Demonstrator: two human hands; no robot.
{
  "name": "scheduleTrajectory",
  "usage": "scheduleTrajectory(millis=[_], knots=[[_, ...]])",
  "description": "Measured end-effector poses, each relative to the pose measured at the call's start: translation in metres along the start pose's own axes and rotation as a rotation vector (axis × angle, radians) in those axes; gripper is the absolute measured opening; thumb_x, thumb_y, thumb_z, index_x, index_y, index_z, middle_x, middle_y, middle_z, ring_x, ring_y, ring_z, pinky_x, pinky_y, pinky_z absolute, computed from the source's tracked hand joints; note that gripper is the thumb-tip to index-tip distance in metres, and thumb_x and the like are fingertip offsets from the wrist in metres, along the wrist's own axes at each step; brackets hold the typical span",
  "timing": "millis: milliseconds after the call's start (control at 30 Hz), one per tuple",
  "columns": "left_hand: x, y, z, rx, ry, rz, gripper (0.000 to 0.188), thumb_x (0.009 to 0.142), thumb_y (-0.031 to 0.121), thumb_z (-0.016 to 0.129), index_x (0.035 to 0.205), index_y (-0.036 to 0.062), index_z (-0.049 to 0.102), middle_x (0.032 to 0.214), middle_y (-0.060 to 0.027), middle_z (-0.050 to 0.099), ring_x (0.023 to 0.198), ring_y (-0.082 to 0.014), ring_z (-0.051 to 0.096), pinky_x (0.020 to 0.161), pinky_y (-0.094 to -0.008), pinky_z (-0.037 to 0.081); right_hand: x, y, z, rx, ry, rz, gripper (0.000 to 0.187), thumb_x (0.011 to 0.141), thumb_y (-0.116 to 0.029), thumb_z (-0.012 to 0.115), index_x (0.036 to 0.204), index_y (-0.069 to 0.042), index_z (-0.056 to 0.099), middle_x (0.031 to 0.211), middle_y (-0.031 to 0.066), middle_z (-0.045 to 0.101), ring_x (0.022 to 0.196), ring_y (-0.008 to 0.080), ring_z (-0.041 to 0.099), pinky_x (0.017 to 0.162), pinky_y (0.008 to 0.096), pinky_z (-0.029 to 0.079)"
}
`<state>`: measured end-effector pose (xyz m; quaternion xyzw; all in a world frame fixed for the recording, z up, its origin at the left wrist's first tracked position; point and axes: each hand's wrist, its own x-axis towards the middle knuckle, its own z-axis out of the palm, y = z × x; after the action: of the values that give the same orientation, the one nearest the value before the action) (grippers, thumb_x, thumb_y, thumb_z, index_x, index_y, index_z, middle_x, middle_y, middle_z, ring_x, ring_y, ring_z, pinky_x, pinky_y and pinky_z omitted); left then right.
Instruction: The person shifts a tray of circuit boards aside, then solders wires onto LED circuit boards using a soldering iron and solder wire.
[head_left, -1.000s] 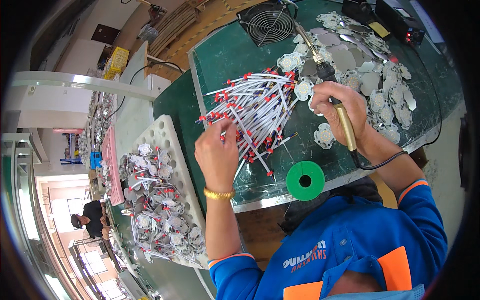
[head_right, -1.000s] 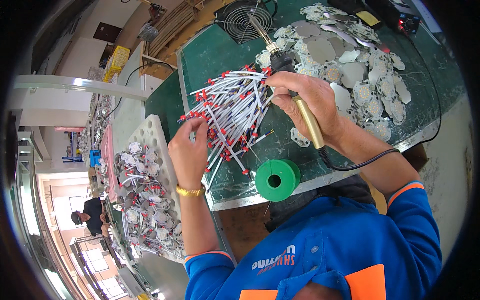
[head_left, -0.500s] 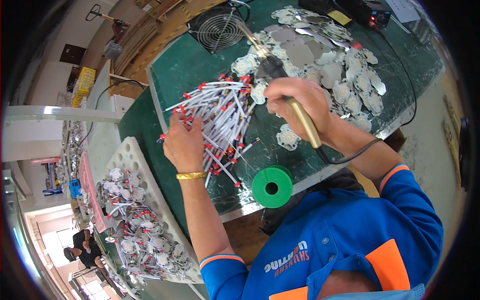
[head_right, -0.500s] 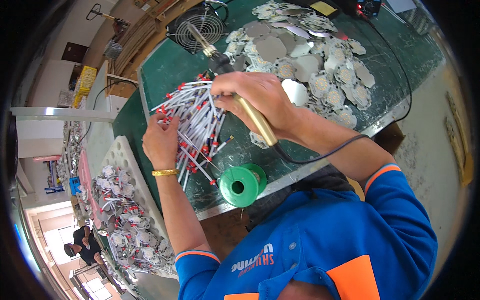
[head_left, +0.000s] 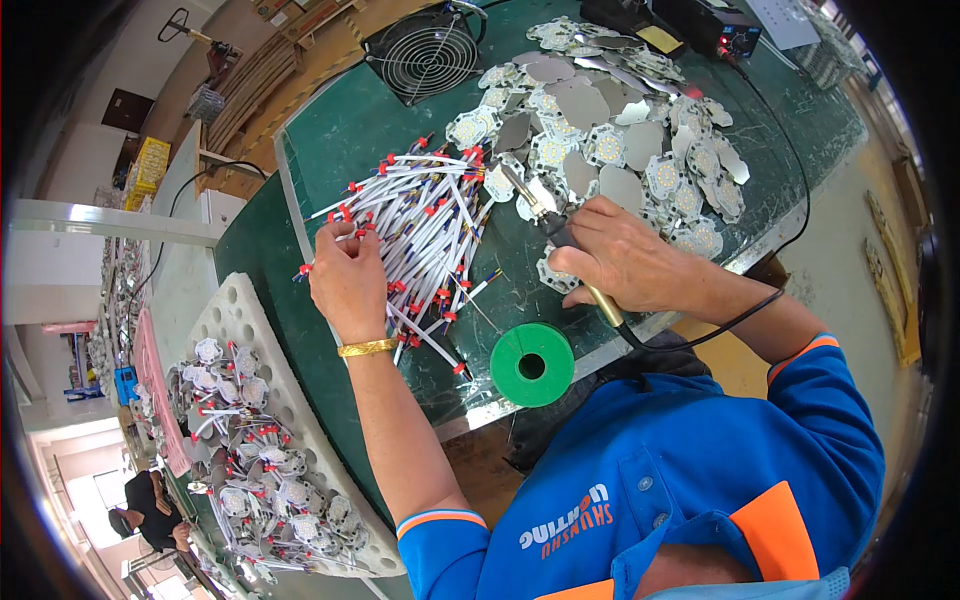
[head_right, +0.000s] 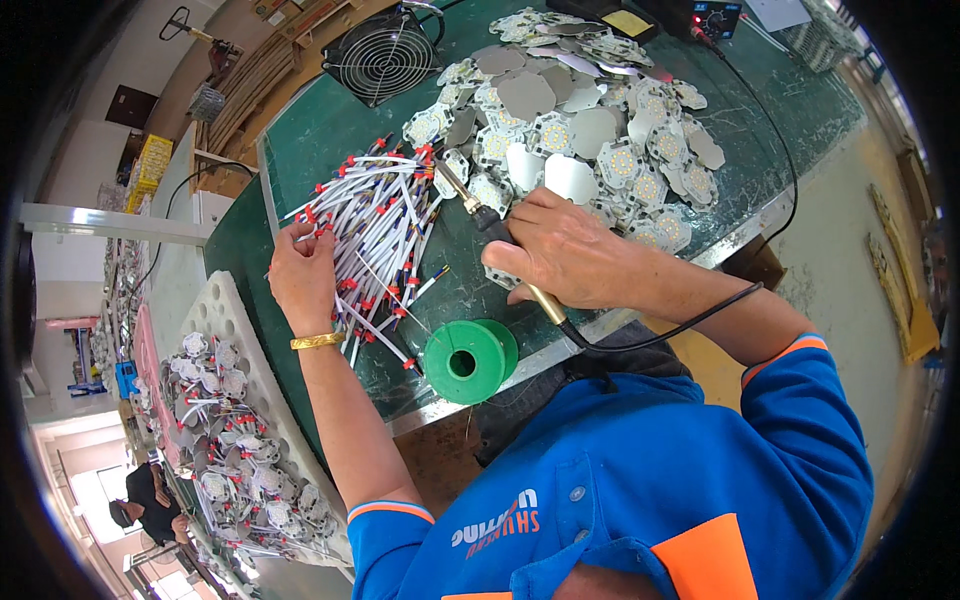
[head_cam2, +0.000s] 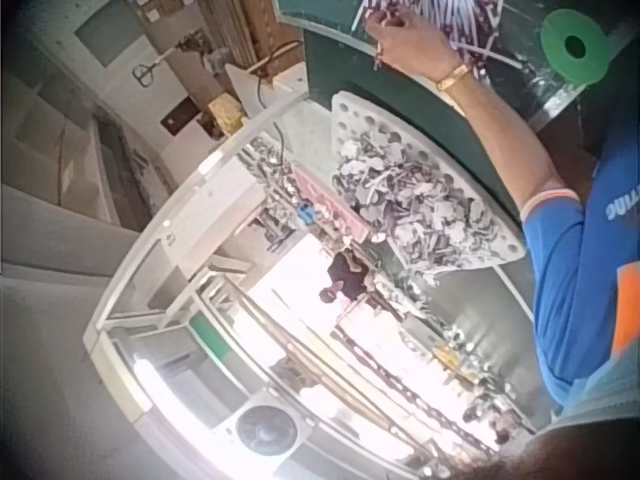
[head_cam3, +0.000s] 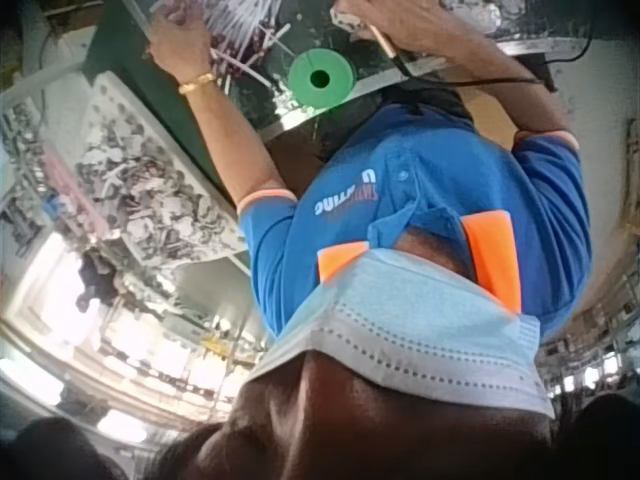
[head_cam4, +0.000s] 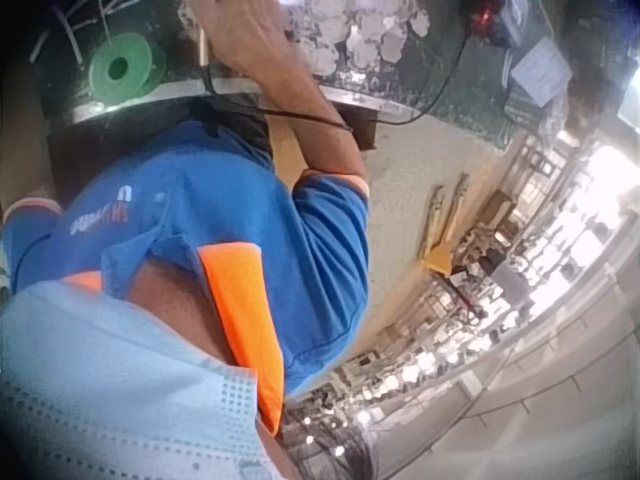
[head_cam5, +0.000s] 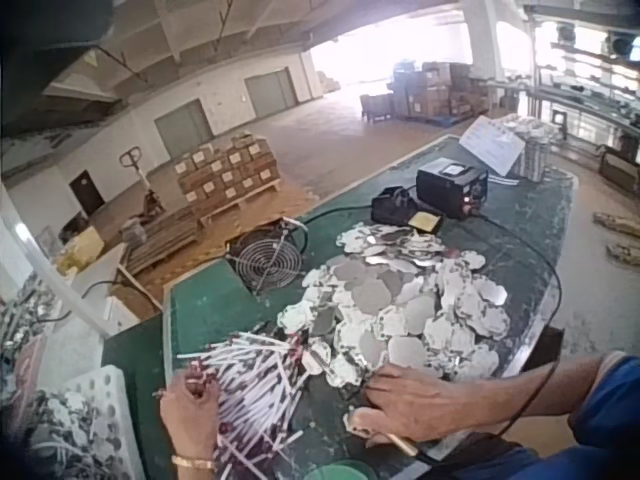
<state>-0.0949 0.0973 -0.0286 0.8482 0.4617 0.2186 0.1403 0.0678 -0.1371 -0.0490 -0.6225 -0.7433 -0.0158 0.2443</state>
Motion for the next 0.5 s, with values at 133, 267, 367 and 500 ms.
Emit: scheduleTrajectory(millis=[133, 267, 367, 500], knots=[[-0.001, -0.001, 0.001, -0.483, 0.100, -0.022, 0.024, 0.079, 0.013, 0.061, 0.100, 0.0013, 0.057, 0.080, -0.0073, 0.062, 0.063, -0.0145, 0.057, 0.063, -0.0282, 0.046, -0.001, 0.000, 0.003, -0.036, 0.035, -0.036, 0.036, 0.068, -0.017, 0.070, 0.090, -0.009, 0.044, 0.066, 0.0065, 0.044, 0.065, 0.0260, 0.050, 0.061, 0.0367, 0.040], [-0.019, 0.023, -0.016, -0.563, 0.256, 0.064, 0.021, 0.085, 0.008, 0.055, 0.104, -0.0005, 0.058, 0.083, -0.0026, 0.060, 0.069, -0.0048, 0.053, 0.063, -0.0184, 0.042, 0.006, 0.007, -0.001, -0.046, 0.114, -0.022, 0.029, 0.067, -0.010, 0.065, 0.089, -0.009, 0.046, 0.063, 0.0062, 0.044, 0.060, 0.0264, 0.051, 0.056, 0.0373, 0.040], [-0.030, 0.045, -0.013, -0.867, 0.040, 0.054, 0.019, 0.087, 0.011, 0.053, 0.103, 0.0019, 0.057, 0.079, -0.0039, 0.059, 0.064, -0.0062, 0.053, 0.057, -0.0200, 0.043, 0.022, 0.017, -0.006, -0.093, 0.267, -0.031, 0.024, 0.067, -0.011, 0.062, 0.088, -0.010, 0.050, 0.061, 0.0055, 0.047, 0.065, 0.0245, 0.052, 0.057, 0.0354, 0.039], [-0.033, 0.051, 0.006, -1.284, -0.567, -0.254, 0.018, 0.091, 0.018, 0.050, 0.105, 0.0063, 0.054, 0.079, -0.0020, 0.059, 0.061, -0.0072, 0.056, 0.051, -0.0186, 0.041, 0.049, 0.017, -0.016, -0.099, 0.555, -0.111, 0.018, 0.069, -0.012, 0.060, 0.087, -0.011, 0.057, 0.065, 0.0033, 0.055, 0.072, 0.0213, 0.050, 0.062, 0.0328, 0.036]])
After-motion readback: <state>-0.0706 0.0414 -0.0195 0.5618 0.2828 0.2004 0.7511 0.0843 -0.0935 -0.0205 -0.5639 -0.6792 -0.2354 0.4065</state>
